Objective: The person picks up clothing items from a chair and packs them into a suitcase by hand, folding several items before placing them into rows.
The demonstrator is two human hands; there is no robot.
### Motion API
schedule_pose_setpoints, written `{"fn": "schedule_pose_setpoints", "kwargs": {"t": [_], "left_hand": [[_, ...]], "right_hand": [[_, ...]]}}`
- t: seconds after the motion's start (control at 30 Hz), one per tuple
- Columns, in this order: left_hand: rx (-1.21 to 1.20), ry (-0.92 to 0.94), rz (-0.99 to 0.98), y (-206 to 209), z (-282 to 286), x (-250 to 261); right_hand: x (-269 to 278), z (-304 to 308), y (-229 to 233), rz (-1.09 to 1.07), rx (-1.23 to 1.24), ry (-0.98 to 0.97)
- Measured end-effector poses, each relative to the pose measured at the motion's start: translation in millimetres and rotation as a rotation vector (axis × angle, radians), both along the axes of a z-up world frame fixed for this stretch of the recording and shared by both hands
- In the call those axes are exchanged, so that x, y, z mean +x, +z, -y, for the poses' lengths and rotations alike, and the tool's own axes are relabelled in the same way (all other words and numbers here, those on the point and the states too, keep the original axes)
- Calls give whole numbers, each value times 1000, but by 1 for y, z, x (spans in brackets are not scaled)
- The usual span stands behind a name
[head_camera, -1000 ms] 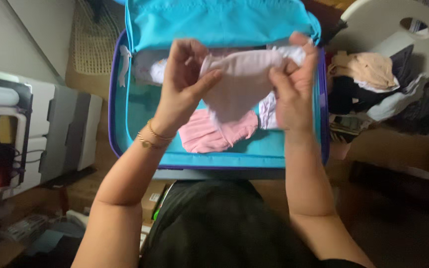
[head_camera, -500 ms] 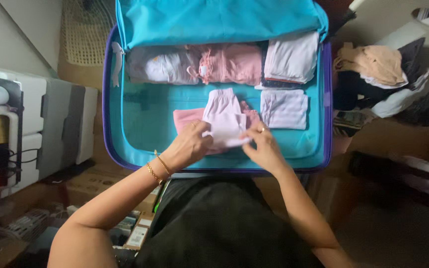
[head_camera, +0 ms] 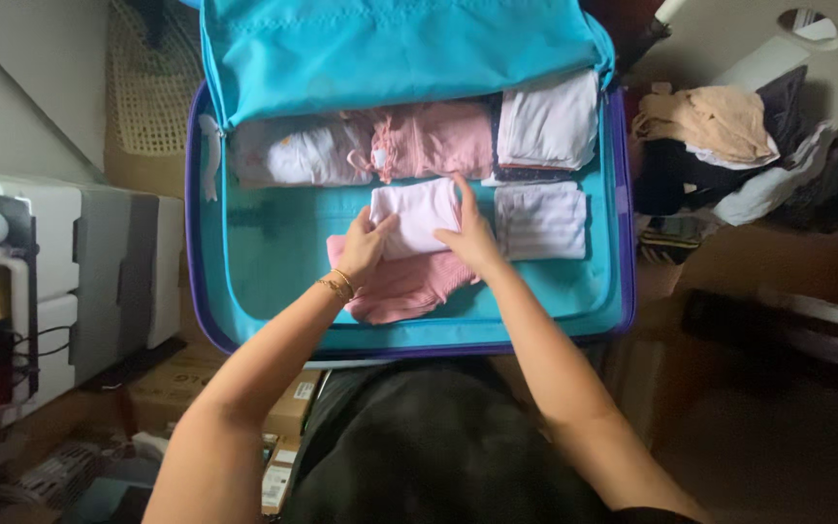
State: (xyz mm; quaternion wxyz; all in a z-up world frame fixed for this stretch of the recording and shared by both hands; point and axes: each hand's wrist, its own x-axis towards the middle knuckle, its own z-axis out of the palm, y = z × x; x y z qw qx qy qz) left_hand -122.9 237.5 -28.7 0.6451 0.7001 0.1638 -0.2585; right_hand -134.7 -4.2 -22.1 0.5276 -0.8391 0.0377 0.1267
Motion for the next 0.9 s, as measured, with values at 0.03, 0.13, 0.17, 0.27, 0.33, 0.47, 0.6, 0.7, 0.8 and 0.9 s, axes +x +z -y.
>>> {"fn": "schedule_pose_setpoints", "kwargs": {"t": [0.03,0.13,0.17,0.27,0.33,0.47,0.6,0.7,0.8,0.9], "left_hand": [[47,22,-19,-16,0,-1],[572,-16,847,-50,-3,6],[568,-26,835,-55,-2,-3],[680,-232,461,-30,7,28],[551,-262,-100,2,13,34],[218,-65,-66,34,25,40],[-339,65,148,32,33,38],[-469,100,82,42,35,28],[-525,100,32,52,50,35],[-547,128,-52,55,64,43]], "right_hand": [[4,0,-11,1,-1,-2],[-7,-6,-39,256,-218,-17],[-14,-13,-45,166,-415,-65],[2,-10,-54,88,-553,-81],[5,-6,-55,55,-496,-42],[12,-4,-43,-6,-135,-141],[7,-10,-7,-46,343,-313],[3,-2,26,5,375,-335],[0,4,53,220,348,-386],[5,10,54,292,250,-498]]}}
